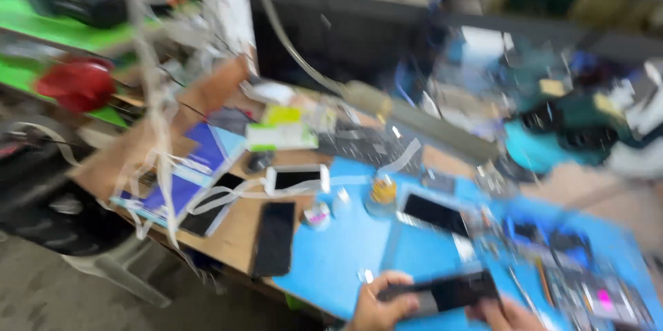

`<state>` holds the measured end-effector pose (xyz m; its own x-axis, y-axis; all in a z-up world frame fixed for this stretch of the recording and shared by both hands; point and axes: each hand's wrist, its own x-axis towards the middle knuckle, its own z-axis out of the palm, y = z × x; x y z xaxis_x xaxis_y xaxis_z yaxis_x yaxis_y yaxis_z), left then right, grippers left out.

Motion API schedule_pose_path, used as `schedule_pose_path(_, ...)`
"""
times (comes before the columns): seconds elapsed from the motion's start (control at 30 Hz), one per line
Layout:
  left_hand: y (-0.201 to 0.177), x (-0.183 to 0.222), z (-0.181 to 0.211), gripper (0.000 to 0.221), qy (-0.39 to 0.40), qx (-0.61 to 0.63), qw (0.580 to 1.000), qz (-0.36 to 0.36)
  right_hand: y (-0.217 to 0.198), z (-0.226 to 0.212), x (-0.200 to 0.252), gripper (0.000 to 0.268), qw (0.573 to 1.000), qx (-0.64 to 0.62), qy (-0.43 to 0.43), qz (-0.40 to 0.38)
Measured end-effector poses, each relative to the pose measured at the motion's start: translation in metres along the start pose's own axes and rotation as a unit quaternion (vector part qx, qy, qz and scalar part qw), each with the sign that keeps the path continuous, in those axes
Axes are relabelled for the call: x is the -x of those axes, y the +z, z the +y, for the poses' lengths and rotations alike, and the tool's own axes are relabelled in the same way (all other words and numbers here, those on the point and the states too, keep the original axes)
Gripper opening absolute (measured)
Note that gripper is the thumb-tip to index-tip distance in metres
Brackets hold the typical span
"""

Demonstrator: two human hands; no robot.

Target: Using a SIM ejector tool to remove the SIM tray from a smartphone and inspecting the device on a repair bench.

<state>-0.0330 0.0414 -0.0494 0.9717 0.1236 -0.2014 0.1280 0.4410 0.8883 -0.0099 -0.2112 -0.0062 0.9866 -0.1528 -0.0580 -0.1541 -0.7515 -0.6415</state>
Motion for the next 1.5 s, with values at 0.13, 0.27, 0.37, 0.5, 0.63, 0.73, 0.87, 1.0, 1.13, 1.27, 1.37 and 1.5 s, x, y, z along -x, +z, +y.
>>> schedule_pose_path(0.13, 0.044, 0.040, 0.046, 0.017, 0.515, -0.160, 0.829, -0.149, 0.047, 0.011, 0.028, 0.031, 0.860, -0.503, 0.078, 0.026)
schedule_pose_path(0.27, 0.054, 0.041, 0.026, 0.027, 0.632, -0.387, 0.638, -0.207, 0.043, 0.012, 0.075, 0.062, 0.830, -0.557, -0.016, -0.022)
schedule_pose_path(0.37, 0.063, 0.042, 0.014, 0.027, 0.626, -0.434, 0.607, -0.225, 0.038, 0.008, 0.076, 0.028, 0.805, -0.573, 0.151, 0.026)
schedule_pose_path(0.5, 0.065, 0.047, 0.011, 0.023, 0.574, -0.484, 0.584, -0.310, 0.044, 0.043, 0.074, 0.015, 0.796, -0.570, 0.203, 0.028)
schedule_pose_path(0.63, 0.043, 0.049, 0.001, 0.046, 0.527, -0.397, 0.663, -0.353, 0.043, 0.063, 0.069, 0.020, 0.798, -0.573, 0.182, 0.046)
schedule_pose_path(0.73, 0.031, 0.039, 0.049, 0.020, 0.510, -0.408, 0.716, -0.248, 0.033, 0.060, 0.061, 0.027, 0.777, -0.597, 0.198, 0.038)
schedule_pose_path(0.87, -0.048, -0.008, 0.039, 0.027, 0.362, -0.631, 0.678, -0.106, 0.037, 0.075, 0.057, 0.025, 0.797, -0.575, 0.185, -0.001)
schedule_pose_path(1.0, -0.072, -0.026, 0.045, 0.024, 0.210, -0.609, 0.758, -0.101, 0.045, 0.071, 0.054, 0.028, 0.778, -0.596, 0.185, -0.074)
schedule_pose_path(1.13, -0.072, -0.033, 0.043, 0.017, 0.189, -0.607, 0.765, -0.104, 0.050, 0.070, 0.053, 0.029, 0.782, -0.594, 0.161, -0.097)
schedule_pose_path(1.27, -0.053, -0.028, 0.053, 0.013, 0.186, -0.621, 0.751, -0.122, 0.054, 0.074, 0.051, 0.032, 0.774, -0.603, 0.157, -0.112)
schedule_pose_path(1.37, -0.018, -0.010, 0.060, 0.015, 0.143, -0.479, 0.857, -0.128, 0.057, 0.072, 0.051, 0.044, 0.759, -0.619, 0.126, -0.159)
schedule_pose_path(1.5, 0.025, 0.015, 0.044, 0.007, 0.090, -0.137, 0.967, -0.196, 0.056, 0.061, 0.056, 0.045, 0.763, -0.611, 0.086, -0.193)
